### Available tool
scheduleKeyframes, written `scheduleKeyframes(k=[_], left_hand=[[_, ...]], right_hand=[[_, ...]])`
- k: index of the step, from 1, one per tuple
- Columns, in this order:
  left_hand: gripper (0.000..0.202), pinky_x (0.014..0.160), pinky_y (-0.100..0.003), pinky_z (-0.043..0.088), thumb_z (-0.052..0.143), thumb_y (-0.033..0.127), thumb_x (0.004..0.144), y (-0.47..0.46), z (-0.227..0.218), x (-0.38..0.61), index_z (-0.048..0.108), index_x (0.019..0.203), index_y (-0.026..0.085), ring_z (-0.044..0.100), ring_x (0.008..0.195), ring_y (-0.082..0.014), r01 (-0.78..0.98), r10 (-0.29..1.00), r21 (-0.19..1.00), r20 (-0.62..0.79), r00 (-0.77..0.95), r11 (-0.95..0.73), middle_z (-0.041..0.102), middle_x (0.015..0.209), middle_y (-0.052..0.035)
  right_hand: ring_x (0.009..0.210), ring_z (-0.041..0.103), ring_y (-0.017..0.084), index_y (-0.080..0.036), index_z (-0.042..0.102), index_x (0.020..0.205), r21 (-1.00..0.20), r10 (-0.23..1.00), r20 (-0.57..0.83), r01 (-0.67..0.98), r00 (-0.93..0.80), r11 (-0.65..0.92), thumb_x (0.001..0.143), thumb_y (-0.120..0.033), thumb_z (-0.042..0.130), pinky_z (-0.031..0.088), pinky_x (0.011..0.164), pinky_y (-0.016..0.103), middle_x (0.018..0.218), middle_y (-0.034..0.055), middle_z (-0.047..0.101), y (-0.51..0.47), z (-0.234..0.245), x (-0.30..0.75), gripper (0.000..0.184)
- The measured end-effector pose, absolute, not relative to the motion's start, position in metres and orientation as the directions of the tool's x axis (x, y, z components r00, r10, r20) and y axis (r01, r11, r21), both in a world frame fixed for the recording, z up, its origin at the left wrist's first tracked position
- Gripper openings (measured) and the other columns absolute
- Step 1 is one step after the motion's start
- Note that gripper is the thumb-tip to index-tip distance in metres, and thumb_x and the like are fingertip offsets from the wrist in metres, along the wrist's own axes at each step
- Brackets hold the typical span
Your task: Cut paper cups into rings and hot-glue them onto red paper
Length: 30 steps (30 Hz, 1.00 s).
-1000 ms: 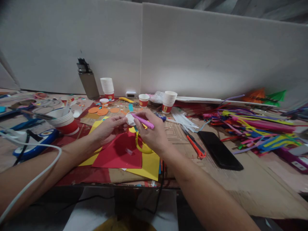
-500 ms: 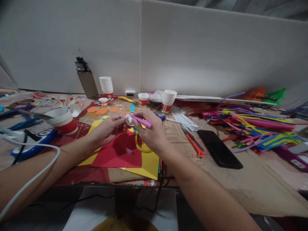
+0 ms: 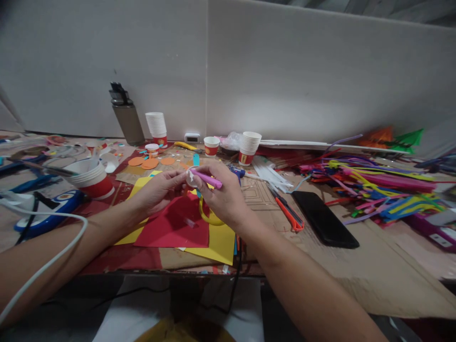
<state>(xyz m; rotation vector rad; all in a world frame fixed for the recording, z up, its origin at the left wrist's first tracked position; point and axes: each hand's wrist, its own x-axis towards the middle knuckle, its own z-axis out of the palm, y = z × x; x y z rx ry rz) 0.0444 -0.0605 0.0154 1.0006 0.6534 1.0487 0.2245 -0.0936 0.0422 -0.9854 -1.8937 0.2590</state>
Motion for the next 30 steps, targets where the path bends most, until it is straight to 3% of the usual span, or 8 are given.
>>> scheduleKeyframes(k=[30], left_hand=[[0.027, 0.057, -0.017, 0.038, 0.08, 0.034, 0.07, -0.0606, 0.0163, 0.0441, 0.069, 0.078, 0.01, 0.05, 0.059, -0.0051, -0.387, 0.915, 0.911, 0.027, 0.402, 0.143, 0.061, 0.069, -0.001]], right_hand=[[0.087, 0.065, 0.017, -0.02, 0.068, 0.096, -0.529, 0.68, 0.693, 0.471, -0.24, 0.706, 0.089, -0.037, 0.062, 0.05, 0.075, 0.031, 0.095, 0.0049, 0.071, -0.094, 0.0414, 0.2234, 0.019]])
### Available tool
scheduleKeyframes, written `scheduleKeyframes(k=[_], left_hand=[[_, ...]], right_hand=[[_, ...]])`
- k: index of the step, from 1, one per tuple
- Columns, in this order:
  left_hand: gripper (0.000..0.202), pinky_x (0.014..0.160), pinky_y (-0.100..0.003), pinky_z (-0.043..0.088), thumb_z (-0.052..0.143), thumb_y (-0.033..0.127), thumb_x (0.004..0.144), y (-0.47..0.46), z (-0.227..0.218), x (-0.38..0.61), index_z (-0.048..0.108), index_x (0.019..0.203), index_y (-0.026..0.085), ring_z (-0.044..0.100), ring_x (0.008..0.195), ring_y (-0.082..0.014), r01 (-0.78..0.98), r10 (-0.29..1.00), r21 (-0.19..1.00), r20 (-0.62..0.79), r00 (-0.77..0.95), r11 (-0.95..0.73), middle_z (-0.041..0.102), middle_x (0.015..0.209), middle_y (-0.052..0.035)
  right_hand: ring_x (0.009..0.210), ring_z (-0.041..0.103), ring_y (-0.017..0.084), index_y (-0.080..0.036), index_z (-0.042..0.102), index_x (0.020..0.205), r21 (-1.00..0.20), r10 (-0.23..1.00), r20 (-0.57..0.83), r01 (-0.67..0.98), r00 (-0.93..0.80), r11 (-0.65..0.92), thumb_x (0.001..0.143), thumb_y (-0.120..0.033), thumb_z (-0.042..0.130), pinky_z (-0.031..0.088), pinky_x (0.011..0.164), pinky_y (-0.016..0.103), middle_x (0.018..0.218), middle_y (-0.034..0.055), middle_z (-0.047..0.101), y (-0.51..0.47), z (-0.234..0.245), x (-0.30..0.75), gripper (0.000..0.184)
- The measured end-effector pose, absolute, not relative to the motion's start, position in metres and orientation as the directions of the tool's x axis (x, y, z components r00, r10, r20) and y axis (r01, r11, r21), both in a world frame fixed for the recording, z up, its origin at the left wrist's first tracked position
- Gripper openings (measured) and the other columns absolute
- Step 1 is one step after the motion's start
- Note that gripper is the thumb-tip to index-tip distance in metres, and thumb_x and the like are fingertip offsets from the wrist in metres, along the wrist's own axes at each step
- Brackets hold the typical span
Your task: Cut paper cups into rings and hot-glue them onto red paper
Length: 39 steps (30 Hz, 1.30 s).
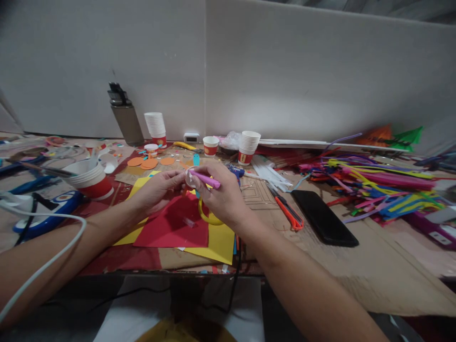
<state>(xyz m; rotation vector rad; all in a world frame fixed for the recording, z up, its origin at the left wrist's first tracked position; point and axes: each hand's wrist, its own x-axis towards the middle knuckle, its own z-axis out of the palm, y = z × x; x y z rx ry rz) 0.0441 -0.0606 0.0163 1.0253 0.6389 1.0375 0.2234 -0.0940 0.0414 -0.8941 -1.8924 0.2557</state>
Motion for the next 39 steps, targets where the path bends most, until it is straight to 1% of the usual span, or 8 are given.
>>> scheduleKeyframes(k=[5, 17, 23, 31, 39], left_hand=[[0.027, 0.058, -0.017, 0.039, 0.078, 0.034, 0.073, -0.0589, 0.014, 0.0431, 0.069, 0.08, 0.01, 0.05, 0.06, -0.0056, -0.366, 0.916, 0.921, 0.027, 0.401, 0.133, 0.061, 0.07, -0.0013], [0.027, 0.058, -0.018, 0.039, 0.076, 0.035, 0.075, -0.0572, 0.0133, 0.0421, 0.069, 0.08, 0.009, 0.051, 0.061, -0.0065, -0.367, 0.9, 0.924, 0.071, 0.429, 0.102, 0.061, 0.07, -0.0027], [0.025, 0.058, -0.019, 0.04, 0.074, 0.034, 0.077, -0.0573, 0.0128, 0.0411, 0.069, 0.08, 0.009, 0.05, 0.061, -0.0071, -0.354, 0.908, 0.931, 0.071, 0.413, 0.088, 0.06, 0.07, -0.0027], [0.026, 0.057, -0.019, 0.039, 0.076, 0.035, 0.075, -0.0574, 0.0139, 0.0416, 0.069, 0.076, 0.01, 0.049, 0.06, -0.007, -0.35, 0.914, 0.934, 0.078, 0.398, 0.072, 0.059, 0.068, -0.0023], [0.025, 0.058, -0.018, 0.04, 0.079, 0.032, 0.071, -0.0561, 0.014, 0.041, 0.069, 0.077, 0.01, 0.05, 0.059, -0.0056, -0.383, 0.916, 0.917, 0.053, 0.397, 0.113, 0.061, 0.068, -0.0017]], right_hand=[[0.086, 0.065, 0.017, -0.02, 0.068, 0.095, -0.511, 0.668, 0.704, 0.481, -0.242, 0.712, 0.089, -0.035, 0.062, 0.049, 0.076, 0.031, 0.093, 0.0041, 0.071, -0.0944, 0.0421, 0.223, 0.018], [0.088, 0.065, 0.017, -0.019, 0.066, 0.097, -0.481, 0.65, 0.716, 0.494, -0.255, 0.724, 0.09, -0.034, 0.059, 0.05, 0.076, 0.031, 0.094, 0.0051, 0.07, -0.0941, 0.0418, 0.2233, 0.017], [0.087, 0.065, 0.017, -0.02, 0.066, 0.097, -0.46, 0.637, 0.725, 0.505, -0.262, 0.73, 0.09, -0.032, 0.06, 0.05, 0.075, 0.032, 0.094, 0.0049, 0.07, -0.0939, 0.0413, 0.2233, 0.016], [0.083, 0.064, 0.017, -0.02, 0.065, 0.091, -0.428, 0.621, 0.732, 0.521, -0.28, 0.739, 0.089, -0.026, 0.059, 0.049, 0.073, 0.031, 0.088, 0.0036, 0.069, -0.0976, 0.0463, 0.2216, 0.008], [0.08, 0.063, 0.016, -0.021, 0.064, 0.087, -0.398, 0.604, 0.737, 0.529, -0.303, 0.75, 0.088, -0.025, 0.06, 0.047, 0.072, 0.031, 0.085, 0.0031, 0.069, -0.0979, 0.0481, 0.2225, 0.005]])
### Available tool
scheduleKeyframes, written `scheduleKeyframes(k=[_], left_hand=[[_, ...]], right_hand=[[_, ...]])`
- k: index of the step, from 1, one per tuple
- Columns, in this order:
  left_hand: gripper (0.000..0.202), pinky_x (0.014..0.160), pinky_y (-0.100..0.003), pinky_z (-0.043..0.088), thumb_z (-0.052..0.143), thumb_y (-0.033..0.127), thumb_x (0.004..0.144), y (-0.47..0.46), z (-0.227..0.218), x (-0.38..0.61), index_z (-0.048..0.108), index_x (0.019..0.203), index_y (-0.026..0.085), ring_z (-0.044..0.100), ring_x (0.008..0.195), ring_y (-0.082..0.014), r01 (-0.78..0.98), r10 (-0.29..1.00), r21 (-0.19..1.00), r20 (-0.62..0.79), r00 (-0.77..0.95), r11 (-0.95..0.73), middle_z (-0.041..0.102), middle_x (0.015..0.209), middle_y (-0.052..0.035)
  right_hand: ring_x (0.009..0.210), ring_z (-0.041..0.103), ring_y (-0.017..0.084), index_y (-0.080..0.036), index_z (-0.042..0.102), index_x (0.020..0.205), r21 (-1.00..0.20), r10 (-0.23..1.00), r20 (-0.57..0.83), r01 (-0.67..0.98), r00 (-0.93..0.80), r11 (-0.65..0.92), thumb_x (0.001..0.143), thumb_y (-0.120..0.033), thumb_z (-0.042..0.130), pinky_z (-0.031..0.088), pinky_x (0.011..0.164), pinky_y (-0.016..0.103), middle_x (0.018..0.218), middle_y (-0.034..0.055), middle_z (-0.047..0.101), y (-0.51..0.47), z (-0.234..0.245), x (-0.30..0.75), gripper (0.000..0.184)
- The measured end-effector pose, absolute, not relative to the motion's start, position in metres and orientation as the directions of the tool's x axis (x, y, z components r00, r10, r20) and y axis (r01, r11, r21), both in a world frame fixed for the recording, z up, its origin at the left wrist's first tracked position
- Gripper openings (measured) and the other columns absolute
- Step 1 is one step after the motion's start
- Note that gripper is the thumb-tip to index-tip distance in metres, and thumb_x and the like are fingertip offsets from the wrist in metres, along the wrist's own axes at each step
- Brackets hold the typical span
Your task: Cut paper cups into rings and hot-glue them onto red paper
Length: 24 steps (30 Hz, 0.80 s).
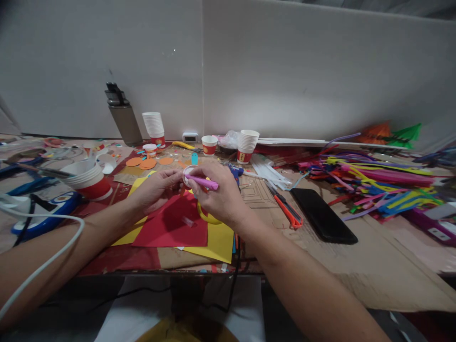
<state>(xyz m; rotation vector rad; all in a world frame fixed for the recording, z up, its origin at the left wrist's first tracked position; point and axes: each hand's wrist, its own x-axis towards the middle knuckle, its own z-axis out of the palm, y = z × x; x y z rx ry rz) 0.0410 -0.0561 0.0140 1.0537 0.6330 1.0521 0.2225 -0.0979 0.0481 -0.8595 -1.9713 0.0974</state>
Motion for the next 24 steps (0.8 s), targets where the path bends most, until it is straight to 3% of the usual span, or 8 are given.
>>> scheduleKeyframes(k=[24], left_hand=[[0.022, 0.058, -0.019, 0.04, 0.078, 0.033, 0.073, -0.0511, 0.012, 0.0377, 0.071, 0.077, 0.012, 0.051, 0.059, -0.0063, -0.383, 0.91, 0.923, 0.126, 0.395, 0.038, 0.063, 0.07, -0.0019]], right_hand=[[0.077, 0.061, 0.016, -0.02, 0.063, 0.081, -0.35, 0.611, 0.719, 0.586, -0.333, 0.731, 0.087, -0.027, 0.06, 0.043, 0.07, 0.031, 0.081, 0.0027, 0.068, -0.098, 0.0477, 0.2234, 0.009]])
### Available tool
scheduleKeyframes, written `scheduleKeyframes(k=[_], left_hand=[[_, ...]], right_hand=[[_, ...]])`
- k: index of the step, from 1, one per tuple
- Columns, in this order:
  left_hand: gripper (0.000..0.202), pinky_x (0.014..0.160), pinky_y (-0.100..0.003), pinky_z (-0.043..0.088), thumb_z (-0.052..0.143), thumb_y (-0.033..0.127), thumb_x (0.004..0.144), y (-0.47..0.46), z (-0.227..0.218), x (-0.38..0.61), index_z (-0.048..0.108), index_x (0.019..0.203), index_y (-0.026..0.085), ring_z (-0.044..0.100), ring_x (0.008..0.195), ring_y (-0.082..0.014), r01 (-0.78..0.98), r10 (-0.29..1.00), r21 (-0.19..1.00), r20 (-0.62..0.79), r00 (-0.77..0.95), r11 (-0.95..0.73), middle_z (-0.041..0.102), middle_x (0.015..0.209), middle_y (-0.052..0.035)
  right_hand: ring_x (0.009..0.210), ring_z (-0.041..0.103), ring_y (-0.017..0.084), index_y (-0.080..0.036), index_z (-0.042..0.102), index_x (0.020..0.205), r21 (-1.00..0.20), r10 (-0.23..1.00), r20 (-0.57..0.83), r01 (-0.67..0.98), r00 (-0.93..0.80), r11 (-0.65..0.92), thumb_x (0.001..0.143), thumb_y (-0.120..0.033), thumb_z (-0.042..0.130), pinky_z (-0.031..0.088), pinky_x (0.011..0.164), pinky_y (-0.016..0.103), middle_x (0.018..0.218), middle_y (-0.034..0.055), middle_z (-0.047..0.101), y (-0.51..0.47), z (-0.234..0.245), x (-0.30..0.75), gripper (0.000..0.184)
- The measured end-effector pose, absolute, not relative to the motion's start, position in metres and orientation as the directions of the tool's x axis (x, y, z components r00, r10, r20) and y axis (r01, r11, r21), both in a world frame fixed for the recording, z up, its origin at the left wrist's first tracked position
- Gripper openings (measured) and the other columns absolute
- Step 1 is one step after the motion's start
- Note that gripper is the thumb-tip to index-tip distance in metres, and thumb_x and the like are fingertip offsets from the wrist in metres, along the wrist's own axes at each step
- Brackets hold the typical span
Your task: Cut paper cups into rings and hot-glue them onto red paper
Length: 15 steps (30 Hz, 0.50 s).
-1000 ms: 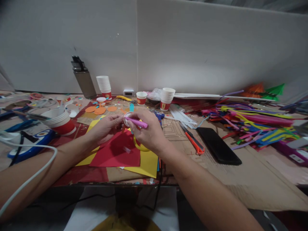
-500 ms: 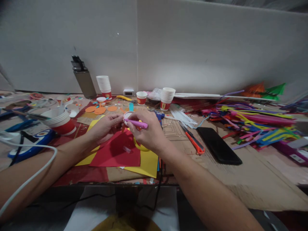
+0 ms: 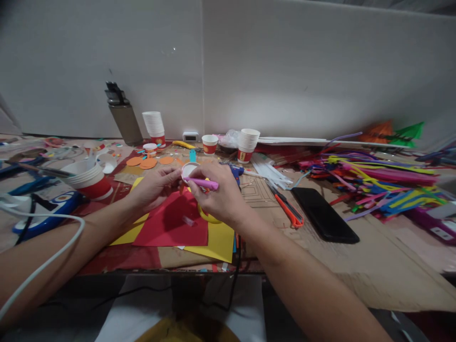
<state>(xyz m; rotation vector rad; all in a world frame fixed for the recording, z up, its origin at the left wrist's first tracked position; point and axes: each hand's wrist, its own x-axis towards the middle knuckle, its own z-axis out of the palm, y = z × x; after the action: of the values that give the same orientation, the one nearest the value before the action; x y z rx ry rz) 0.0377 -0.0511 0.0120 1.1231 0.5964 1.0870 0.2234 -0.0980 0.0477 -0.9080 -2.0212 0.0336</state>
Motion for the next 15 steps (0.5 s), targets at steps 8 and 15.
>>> scheduleKeyframes(k=[8, 15], left_hand=[[0.024, 0.059, -0.022, 0.04, 0.077, 0.036, 0.072, -0.0513, 0.0136, 0.0379, 0.071, 0.077, 0.013, 0.051, 0.06, -0.008, -0.346, 0.923, 0.937, 0.177, 0.341, -0.052, 0.064, 0.07, -0.0023], [0.022, 0.063, -0.022, 0.04, 0.076, 0.034, 0.074, -0.0511, 0.0132, 0.0376, 0.072, 0.08, 0.014, 0.052, 0.064, -0.0088, -0.315, 0.93, 0.94, 0.225, 0.291, -0.129, 0.066, 0.073, -0.0023]], right_hand=[[0.076, 0.061, 0.016, -0.021, 0.062, 0.081, -0.368, 0.63, 0.709, 0.596, -0.317, 0.714, 0.087, -0.026, 0.059, 0.044, 0.069, 0.032, 0.081, 0.003, 0.068, -0.101, 0.051, 0.2222, 0.009], [0.074, 0.06, 0.016, -0.021, 0.062, 0.081, -0.337, 0.614, 0.718, 0.607, -0.329, 0.719, 0.086, -0.025, 0.06, 0.042, 0.068, 0.031, 0.079, 0.002, 0.067, -0.0999, 0.0504, 0.2232, 0.007]])
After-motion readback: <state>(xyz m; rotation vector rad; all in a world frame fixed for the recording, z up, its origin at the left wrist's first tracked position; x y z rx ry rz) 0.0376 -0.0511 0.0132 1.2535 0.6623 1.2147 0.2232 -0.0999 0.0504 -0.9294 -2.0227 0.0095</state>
